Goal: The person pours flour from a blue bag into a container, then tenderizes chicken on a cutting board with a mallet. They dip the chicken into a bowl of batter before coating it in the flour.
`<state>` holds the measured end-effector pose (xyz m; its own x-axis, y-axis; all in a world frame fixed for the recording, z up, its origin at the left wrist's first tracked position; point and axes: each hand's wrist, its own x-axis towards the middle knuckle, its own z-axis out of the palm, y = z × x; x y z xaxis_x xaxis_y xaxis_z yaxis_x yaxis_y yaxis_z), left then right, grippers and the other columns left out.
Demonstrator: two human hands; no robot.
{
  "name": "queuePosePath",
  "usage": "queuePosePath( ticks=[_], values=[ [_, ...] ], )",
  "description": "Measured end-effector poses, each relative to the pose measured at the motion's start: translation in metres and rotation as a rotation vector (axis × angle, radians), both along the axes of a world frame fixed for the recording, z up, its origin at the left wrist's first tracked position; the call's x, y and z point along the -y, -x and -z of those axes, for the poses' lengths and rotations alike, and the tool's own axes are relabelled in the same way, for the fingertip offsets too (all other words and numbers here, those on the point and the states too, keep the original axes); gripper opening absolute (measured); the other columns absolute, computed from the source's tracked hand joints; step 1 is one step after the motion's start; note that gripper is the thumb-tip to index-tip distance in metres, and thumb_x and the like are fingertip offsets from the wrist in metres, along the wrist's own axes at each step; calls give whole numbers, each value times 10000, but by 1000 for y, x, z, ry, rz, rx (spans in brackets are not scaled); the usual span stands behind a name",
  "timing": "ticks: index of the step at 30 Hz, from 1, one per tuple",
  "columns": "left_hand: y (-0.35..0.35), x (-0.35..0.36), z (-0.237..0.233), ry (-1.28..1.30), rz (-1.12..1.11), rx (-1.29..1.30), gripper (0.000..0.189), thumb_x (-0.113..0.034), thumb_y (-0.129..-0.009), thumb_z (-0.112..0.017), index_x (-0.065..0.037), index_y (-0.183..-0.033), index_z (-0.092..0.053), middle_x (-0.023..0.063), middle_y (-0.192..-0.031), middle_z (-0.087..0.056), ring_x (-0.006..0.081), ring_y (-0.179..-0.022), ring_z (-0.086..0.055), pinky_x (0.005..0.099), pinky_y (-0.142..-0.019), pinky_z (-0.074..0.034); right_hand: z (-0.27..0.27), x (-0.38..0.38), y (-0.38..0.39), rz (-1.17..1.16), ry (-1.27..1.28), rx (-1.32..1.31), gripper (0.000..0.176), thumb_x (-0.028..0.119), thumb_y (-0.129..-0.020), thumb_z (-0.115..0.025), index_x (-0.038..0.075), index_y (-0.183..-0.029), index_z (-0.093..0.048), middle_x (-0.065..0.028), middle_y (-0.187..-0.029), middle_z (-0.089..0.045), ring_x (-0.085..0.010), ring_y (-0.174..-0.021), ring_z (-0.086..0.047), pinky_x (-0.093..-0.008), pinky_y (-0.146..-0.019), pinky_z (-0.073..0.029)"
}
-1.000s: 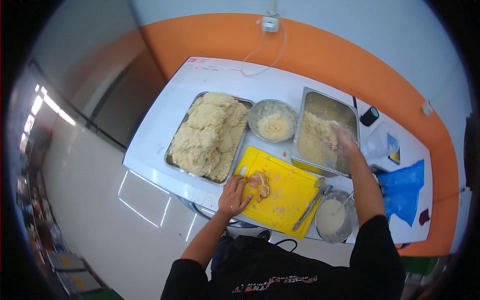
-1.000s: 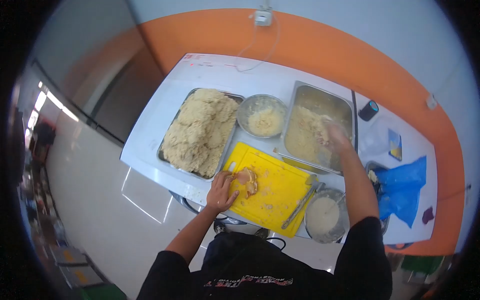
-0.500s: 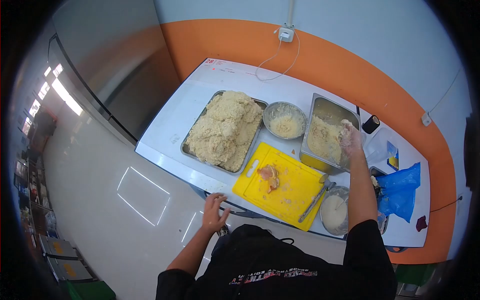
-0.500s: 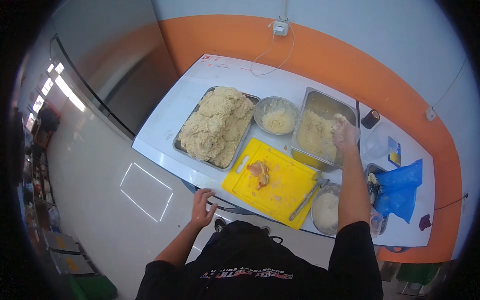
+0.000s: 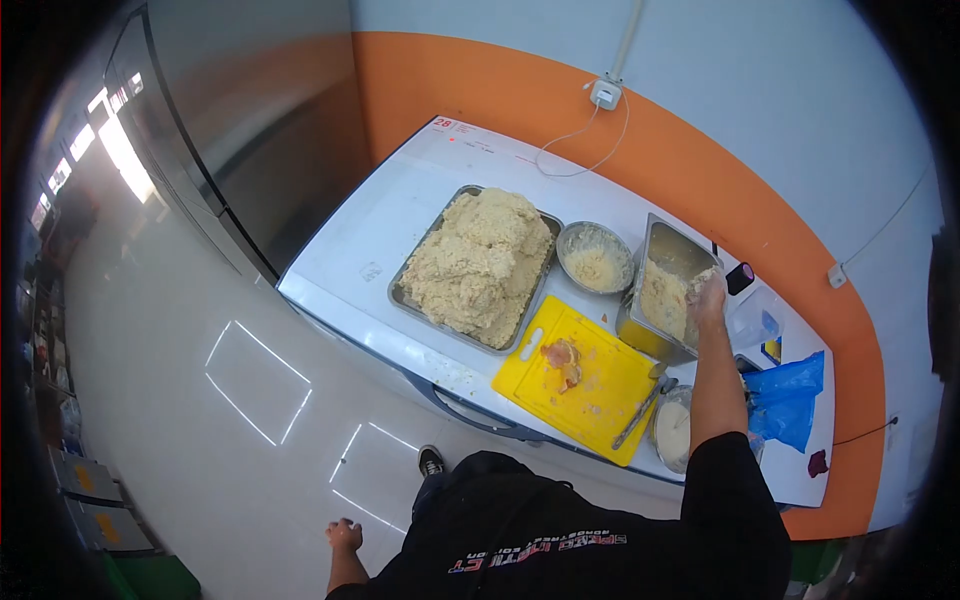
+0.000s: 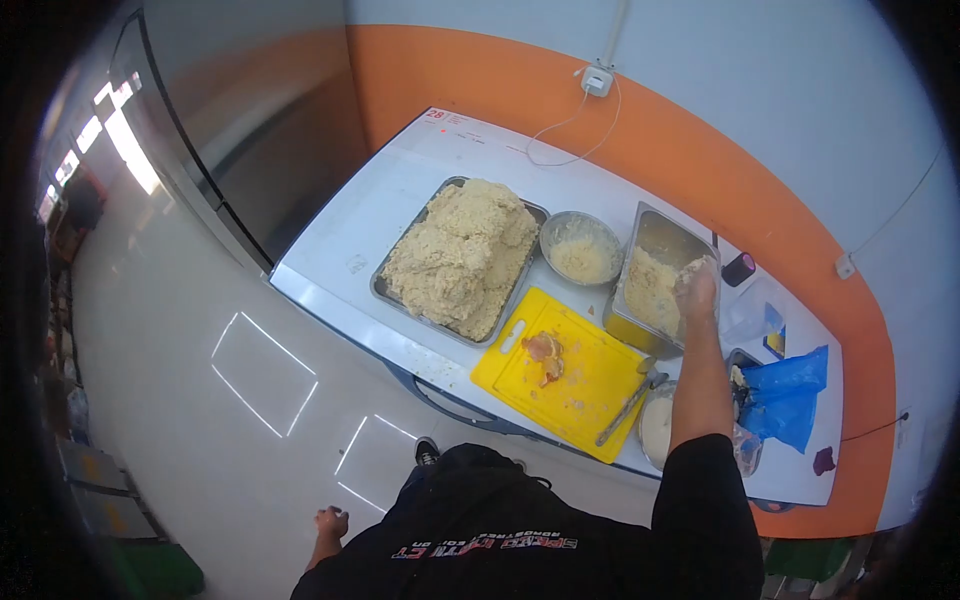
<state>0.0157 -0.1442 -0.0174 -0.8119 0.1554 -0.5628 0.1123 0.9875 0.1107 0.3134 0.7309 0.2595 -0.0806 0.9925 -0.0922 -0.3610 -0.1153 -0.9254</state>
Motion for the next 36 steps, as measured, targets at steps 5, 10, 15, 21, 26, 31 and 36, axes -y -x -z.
queuePosePath(
  ticks=[5, 10, 15, 21, 26, 31, 36],
  values=[
    [21, 18, 37, 66, 8, 163, 431, -452, -893, -613, -120, -1162, -675, 209, -1190, -651, 376, -1212, -537, 494, -1050, -401, -51, 47, 35, -20, 47, 255, 172, 317, -1032, -467, 172, -1036, -558, 18, -815, -572, -82, -526, -465, -202, -421, -346],
    [39, -5, 47, -144, -23, 93, 387, -422, -900, -637, -113, -1130, -673, 227, -1146, -636, 404, -1144, -559, 501, -1022, -416, -25, 10, 7, -90, -80, 133, 154, 277, -1014, -521, 138, -1064, -565, 18, -762, -550, -89, -539, -480, -222, -435, -379],
    [52, -20, 39, -211, -12, 36, 383, -391, -902, -635, -87, -1132, -675, 246, -1134, -644, 416, -1144, -573, 497, -1019, -442, -23, 12, 27, 48, -136, 192, 281, 381, -1001, -456, 203, -792, -515, 30, -595, -490, -134, -413, -392, -287, -382, -295],
    [72, 0, 46, -203, -43, 63, 378, -384, -885, -650, -96, -1130, -656, 257, -1179, -598, 434, -1142, -534, 524, -1019, -412, -17, 13, 17, 241, -45, 150, 337, 329, -962, -398, 207, -652, -451, 25, -570, -432, -144, -423, -404, -302, -386, -292],
    [77, 19, 53, -137, -7, 91, 380, -413, -888, -657, -110, -1117, -662, 247, -1134, -637, 415, -1125, -569, 519, -1006, -428, -34, 27, 30, 97, 89, 65, 306, 337, -1001, -415, 203, -728, -445, 22, -594, -410, -116, -434, -355, -236, -381, -250],
    [79, 14, 46, -116, -50, 160, 377, -403, -888, -651, -98, -1109, -663, 255, -1133, -642, 425, -1117, -591, 509, -989, -459, -28, 1, -2, -111, 98, 101, 297, 357, -1030, -423, 196, -787, -478, 16, -625, -437, -111, -432, -353, -228, -381, -255],
    [81, -2, 37, -141, 0, 113, 385, -393, -881, -653, -82, -1107, -668, 235, -1117, -657, 418, -1089, -601, 509, -976, -468, -21, 15, 5, 41, 50, 132, 354, 440, -1037, -407, 193, -800, -499, 4, -626, -467, -130, -414, -378, -300, -365, -290]
  ],
)
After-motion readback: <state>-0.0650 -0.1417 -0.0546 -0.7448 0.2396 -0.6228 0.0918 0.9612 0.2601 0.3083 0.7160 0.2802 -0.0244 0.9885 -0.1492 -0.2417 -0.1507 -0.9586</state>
